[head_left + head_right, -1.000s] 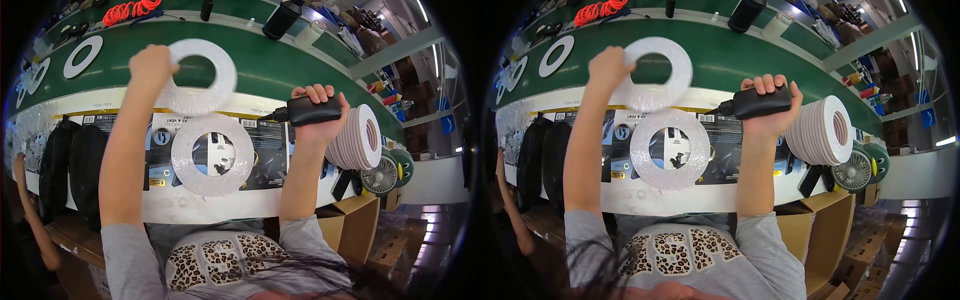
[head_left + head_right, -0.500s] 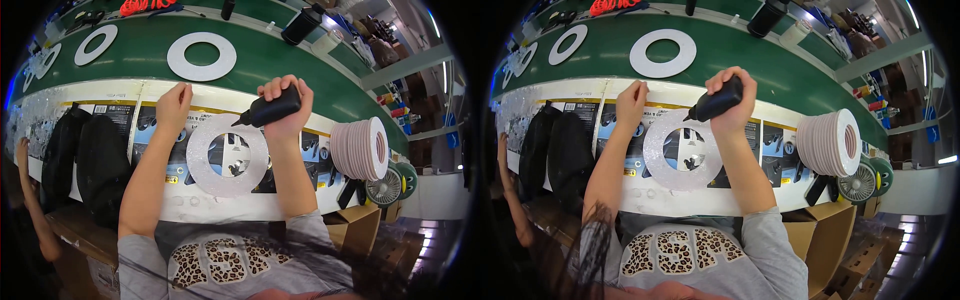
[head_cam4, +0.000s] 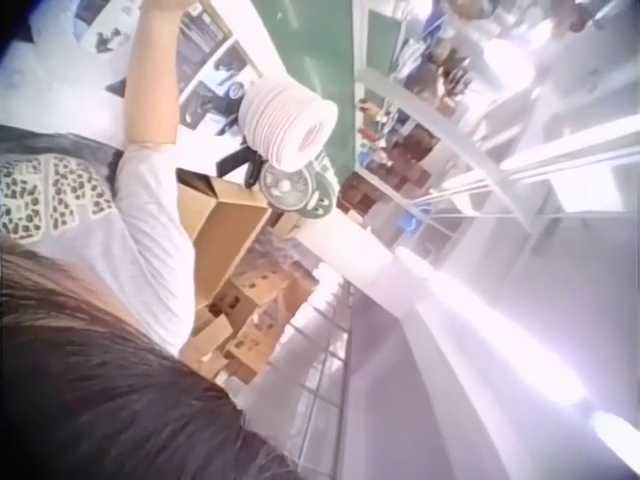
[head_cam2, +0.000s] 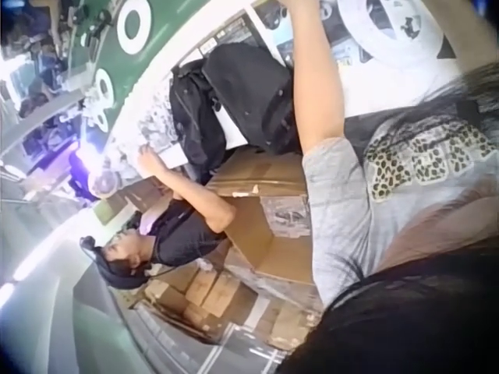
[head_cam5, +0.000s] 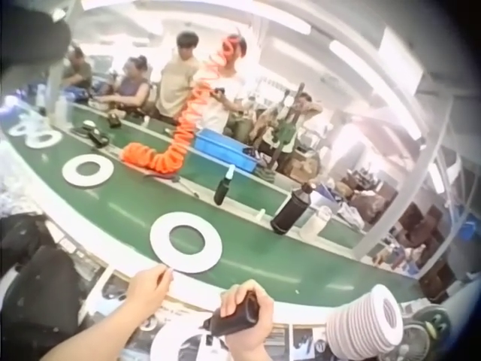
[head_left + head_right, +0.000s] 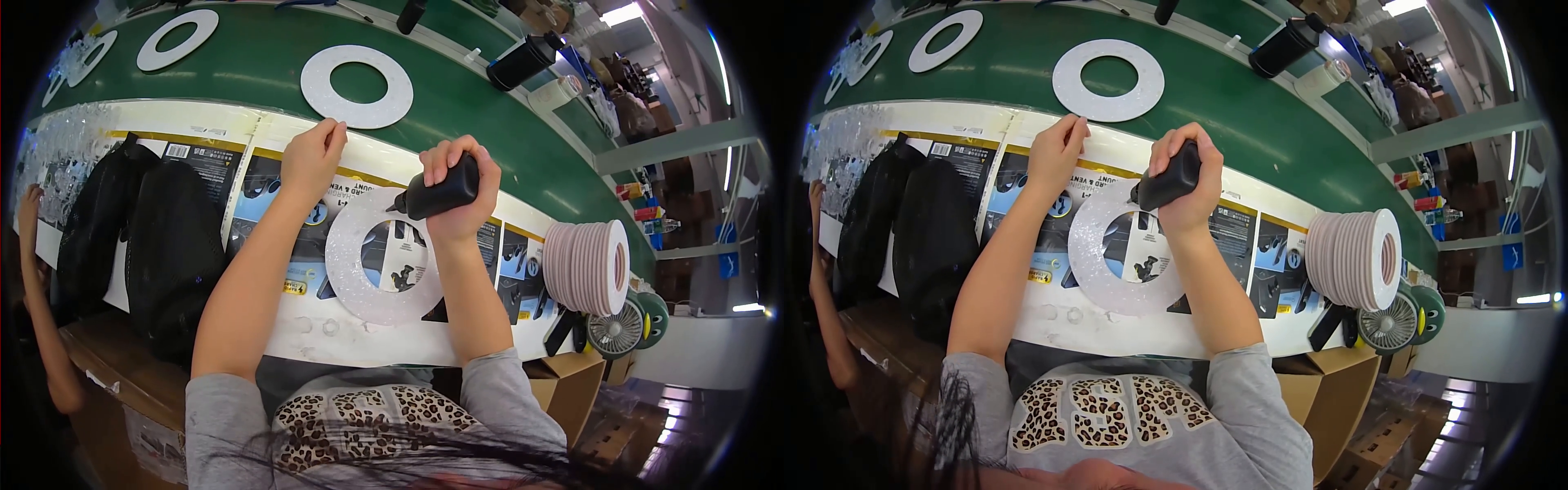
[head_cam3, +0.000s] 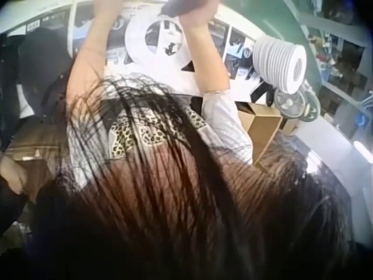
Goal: Applying adhesive from a dispenser bottle to circular LED components.
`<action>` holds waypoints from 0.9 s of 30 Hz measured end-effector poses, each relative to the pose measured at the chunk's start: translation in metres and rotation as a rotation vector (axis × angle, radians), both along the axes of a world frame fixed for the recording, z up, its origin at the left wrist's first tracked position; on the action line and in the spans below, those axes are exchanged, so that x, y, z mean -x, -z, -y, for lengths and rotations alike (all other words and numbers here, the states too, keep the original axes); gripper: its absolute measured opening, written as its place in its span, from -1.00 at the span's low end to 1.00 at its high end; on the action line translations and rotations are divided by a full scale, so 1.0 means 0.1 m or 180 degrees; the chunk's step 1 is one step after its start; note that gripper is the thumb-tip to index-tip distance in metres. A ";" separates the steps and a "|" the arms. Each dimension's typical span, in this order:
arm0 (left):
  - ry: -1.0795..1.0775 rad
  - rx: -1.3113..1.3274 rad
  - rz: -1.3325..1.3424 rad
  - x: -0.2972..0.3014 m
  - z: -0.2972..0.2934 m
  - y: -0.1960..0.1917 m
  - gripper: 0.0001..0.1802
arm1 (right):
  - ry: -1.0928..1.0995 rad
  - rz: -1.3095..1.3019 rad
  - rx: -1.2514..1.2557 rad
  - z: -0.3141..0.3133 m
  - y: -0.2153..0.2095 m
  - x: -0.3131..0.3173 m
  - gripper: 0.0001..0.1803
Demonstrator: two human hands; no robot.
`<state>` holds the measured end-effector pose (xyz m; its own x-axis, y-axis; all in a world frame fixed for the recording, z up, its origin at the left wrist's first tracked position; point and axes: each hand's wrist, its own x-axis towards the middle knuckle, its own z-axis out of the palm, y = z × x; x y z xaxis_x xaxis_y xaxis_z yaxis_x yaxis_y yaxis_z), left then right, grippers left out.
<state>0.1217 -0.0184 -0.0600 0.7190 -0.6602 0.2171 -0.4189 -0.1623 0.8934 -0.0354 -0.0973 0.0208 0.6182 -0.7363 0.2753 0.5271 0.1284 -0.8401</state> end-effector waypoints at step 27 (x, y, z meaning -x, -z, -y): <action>-0.0044 -0.0027 0.0088 -0.02 -0.01 0.01 -0.68 | 0.0075 0.0059 -0.0040 0.00 -0.04 -0.28 -0.65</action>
<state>0.1239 -0.0169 -0.0607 0.7220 -0.6521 0.2314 -0.4410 -0.1759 0.8801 -0.0078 -0.0975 0.0244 0.5955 -0.7540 0.2772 0.5454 0.1262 -0.8286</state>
